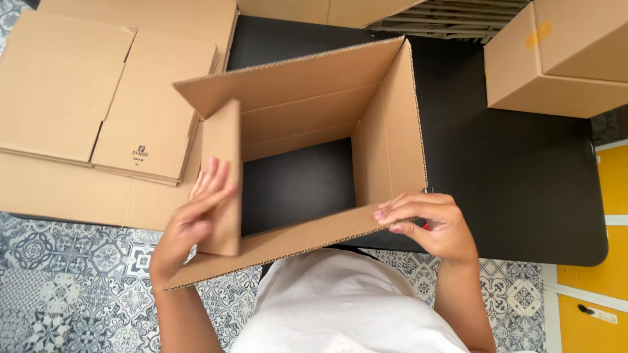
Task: The person folds a flat cardboard sheet into a box shape, applies packing tape to the seam, cuts the tape with scissors, and repeats the process for another box.
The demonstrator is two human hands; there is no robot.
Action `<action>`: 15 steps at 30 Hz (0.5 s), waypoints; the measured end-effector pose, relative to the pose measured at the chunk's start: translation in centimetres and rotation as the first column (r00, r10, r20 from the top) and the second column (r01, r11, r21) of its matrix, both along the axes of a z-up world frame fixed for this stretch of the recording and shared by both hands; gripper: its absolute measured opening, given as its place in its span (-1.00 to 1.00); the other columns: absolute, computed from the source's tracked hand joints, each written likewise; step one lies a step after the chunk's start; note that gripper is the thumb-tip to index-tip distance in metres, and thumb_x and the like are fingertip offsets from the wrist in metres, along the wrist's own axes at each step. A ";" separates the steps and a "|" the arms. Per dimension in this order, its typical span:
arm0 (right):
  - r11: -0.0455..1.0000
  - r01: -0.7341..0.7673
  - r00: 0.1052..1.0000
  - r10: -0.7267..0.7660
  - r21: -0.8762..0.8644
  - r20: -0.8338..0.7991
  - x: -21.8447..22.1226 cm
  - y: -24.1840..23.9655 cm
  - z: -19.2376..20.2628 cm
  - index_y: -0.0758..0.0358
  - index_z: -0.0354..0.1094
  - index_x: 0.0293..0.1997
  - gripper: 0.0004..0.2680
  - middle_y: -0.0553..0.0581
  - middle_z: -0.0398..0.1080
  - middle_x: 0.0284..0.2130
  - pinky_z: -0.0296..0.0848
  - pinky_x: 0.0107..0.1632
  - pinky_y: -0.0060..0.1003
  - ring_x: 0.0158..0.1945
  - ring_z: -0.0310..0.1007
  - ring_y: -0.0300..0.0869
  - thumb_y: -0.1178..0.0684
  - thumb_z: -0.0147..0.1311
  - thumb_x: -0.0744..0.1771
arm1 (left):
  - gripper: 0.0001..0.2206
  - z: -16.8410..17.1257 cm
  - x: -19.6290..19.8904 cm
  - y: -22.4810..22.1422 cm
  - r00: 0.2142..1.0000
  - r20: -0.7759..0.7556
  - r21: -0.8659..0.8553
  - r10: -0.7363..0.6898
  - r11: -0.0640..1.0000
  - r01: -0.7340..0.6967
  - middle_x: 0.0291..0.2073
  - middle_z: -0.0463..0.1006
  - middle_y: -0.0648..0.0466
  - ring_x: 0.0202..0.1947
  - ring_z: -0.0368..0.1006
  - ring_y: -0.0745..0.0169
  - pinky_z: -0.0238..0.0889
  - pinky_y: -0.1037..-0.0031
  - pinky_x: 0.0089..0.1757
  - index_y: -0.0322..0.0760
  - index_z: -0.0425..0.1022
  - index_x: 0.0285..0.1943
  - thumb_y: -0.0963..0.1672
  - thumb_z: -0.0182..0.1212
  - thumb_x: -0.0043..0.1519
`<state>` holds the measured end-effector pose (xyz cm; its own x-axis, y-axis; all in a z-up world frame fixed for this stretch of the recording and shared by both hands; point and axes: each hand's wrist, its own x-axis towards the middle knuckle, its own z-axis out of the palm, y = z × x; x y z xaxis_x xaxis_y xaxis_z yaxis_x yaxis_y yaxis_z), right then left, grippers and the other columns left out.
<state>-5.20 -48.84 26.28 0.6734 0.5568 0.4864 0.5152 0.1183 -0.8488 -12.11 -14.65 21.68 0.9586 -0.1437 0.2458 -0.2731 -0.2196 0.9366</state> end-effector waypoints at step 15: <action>0.706 0.706 0.706 -0.695 0.052 -0.140 3.1 -0.9 -8.1 0.31 0.28 -0.01 -0.78 0.29 0.26 -0.07 0.13 0.13 -0.21 0.06 0.17 -0.03 0.11 -0.10 0.28 | -0.79 -2.2 3.7 -1.3 0.918 -0.105 0.014 0.382 0.924 -0.382 0.37 -0.25 -0.12 0.33 -0.22 -0.14 -0.24 0.24 0.22 -0.13 0.50 -0.12 -0.22 0.18 0.07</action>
